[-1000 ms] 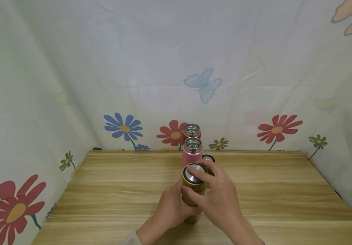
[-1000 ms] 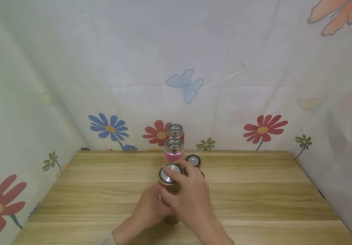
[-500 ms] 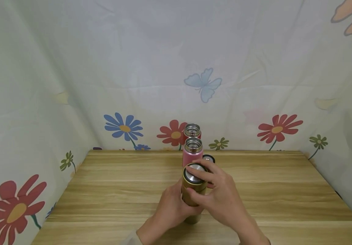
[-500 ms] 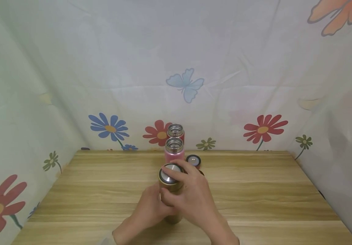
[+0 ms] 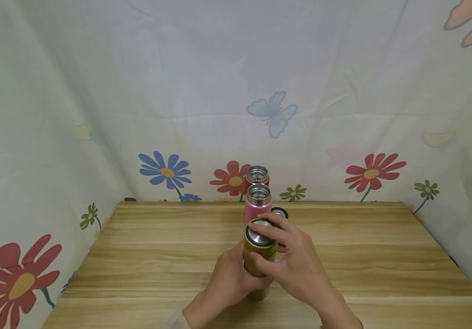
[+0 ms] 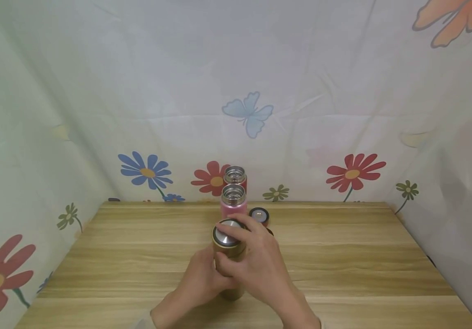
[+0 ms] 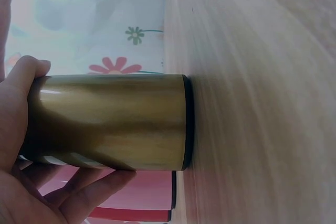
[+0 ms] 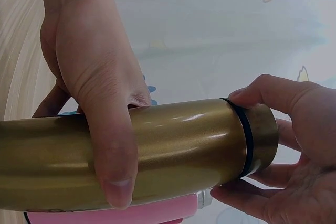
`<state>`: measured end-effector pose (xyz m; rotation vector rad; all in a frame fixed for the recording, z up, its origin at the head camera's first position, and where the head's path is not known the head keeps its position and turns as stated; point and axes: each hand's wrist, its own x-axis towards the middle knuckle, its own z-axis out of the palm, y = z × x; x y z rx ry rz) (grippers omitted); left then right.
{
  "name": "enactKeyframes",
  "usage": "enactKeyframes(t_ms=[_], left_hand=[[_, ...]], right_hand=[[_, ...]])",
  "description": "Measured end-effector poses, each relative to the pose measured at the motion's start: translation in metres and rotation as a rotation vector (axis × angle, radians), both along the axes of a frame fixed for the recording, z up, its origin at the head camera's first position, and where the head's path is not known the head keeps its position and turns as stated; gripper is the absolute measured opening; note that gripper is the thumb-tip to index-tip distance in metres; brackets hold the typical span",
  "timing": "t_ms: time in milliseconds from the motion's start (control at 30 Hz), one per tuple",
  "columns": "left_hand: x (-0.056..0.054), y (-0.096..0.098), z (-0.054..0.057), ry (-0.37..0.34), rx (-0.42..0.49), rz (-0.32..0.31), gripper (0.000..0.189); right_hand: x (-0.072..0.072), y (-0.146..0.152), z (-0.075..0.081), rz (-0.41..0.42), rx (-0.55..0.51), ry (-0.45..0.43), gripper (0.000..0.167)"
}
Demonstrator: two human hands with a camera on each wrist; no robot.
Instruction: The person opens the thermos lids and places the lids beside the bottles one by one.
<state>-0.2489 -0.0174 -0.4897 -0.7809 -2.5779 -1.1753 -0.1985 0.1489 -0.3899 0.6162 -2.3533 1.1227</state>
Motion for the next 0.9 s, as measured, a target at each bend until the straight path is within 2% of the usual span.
enactKeyframes(t_ms=[200,400,533,667,800,900], left_hand=[[0.0,0.0,0.0,-0.009,0.012,-0.004,0.067],[0.001,0.0,0.001,-0.02,0.016,-0.016,0.069],[0.001,0.001,0.002,-0.014,0.008,-0.011,0.072],[0.001,0.001,0.002,-0.032,0.001,-0.003,0.075],[0.002,0.001,0.002,-0.065,-0.018,0.022,0.077],[0.002,0.001,0.003,-0.074,-0.035,0.027,0.077]], right_hand=[[0.002,-0.002,0.001,-0.005,-0.022,-0.057,0.065],[0.006,-0.006,0.001,-0.11,0.0,-0.092,0.077],[0.007,-0.011,0.0,-0.199,0.029,-0.048,0.08],[0.009,-0.016,-0.002,-0.3,0.092,0.042,0.078],[0.009,-0.023,-0.005,-0.4,0.164,0.144,0.074],[0.009,-0.026,-0.008,-0.442,0.19,0.19,0.067]])
